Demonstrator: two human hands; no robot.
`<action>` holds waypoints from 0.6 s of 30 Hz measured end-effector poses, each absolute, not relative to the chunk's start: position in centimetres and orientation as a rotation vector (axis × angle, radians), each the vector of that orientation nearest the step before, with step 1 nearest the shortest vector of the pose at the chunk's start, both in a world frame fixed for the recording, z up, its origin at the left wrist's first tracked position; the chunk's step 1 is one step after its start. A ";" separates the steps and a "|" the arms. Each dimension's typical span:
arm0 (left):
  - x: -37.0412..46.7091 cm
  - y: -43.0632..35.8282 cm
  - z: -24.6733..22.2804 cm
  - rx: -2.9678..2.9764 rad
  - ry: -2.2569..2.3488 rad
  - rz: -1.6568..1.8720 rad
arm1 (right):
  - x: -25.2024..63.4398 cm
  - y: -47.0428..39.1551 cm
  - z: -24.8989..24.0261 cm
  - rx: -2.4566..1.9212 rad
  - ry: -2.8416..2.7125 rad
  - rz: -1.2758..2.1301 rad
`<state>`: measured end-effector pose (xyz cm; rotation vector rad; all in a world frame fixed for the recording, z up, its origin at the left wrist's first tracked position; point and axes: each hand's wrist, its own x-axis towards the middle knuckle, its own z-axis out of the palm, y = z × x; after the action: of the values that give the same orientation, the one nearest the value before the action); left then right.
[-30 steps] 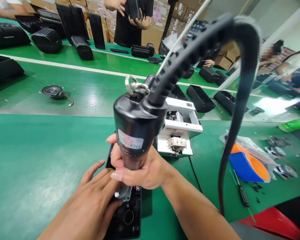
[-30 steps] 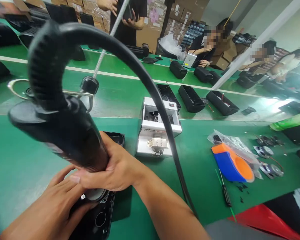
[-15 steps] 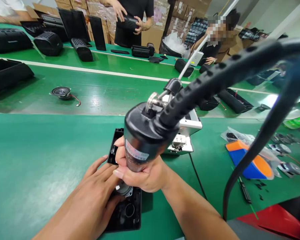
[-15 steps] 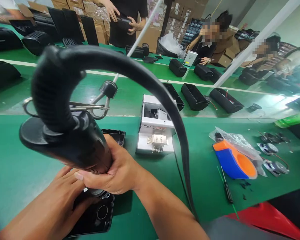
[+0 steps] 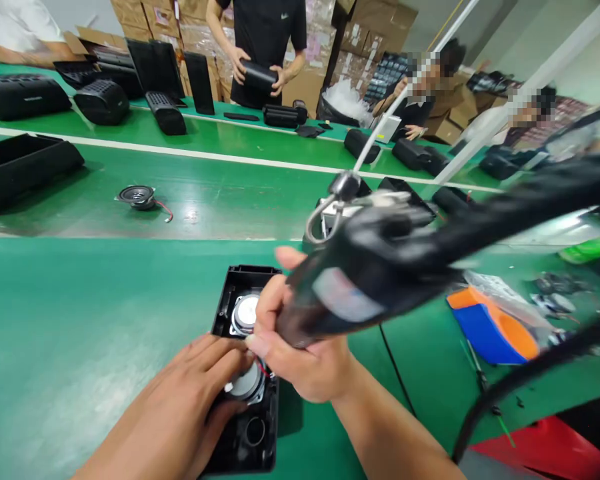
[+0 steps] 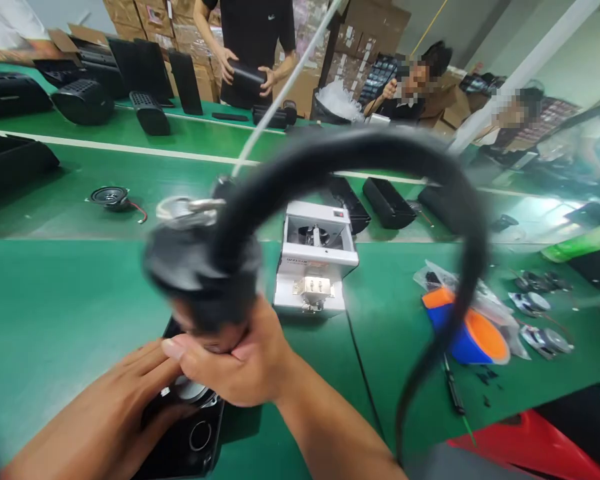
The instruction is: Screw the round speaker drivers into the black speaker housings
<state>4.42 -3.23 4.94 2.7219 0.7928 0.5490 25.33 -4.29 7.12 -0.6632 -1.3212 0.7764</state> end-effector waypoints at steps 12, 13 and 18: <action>3.7 -3.5 -0.2 2.583 0.991 0.636 | 33.9 -5.7 9.8 -0.897 -1.137 -0.055; 4.0 -3.5 0.1 2.576 1.003 0.651 | 34.0 -5.7 9.4 -0.938 -1.126 -0.033; 5.3 -3.4 2.8 2.607 0.994 0.600 | 33.1 -6.3 8.5 -1.034 -1.079 0.083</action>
<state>5.29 -3.37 2.76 2.6072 0.9941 0.6004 33.05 -6.27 8.53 -1.0341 -1.0795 0.0831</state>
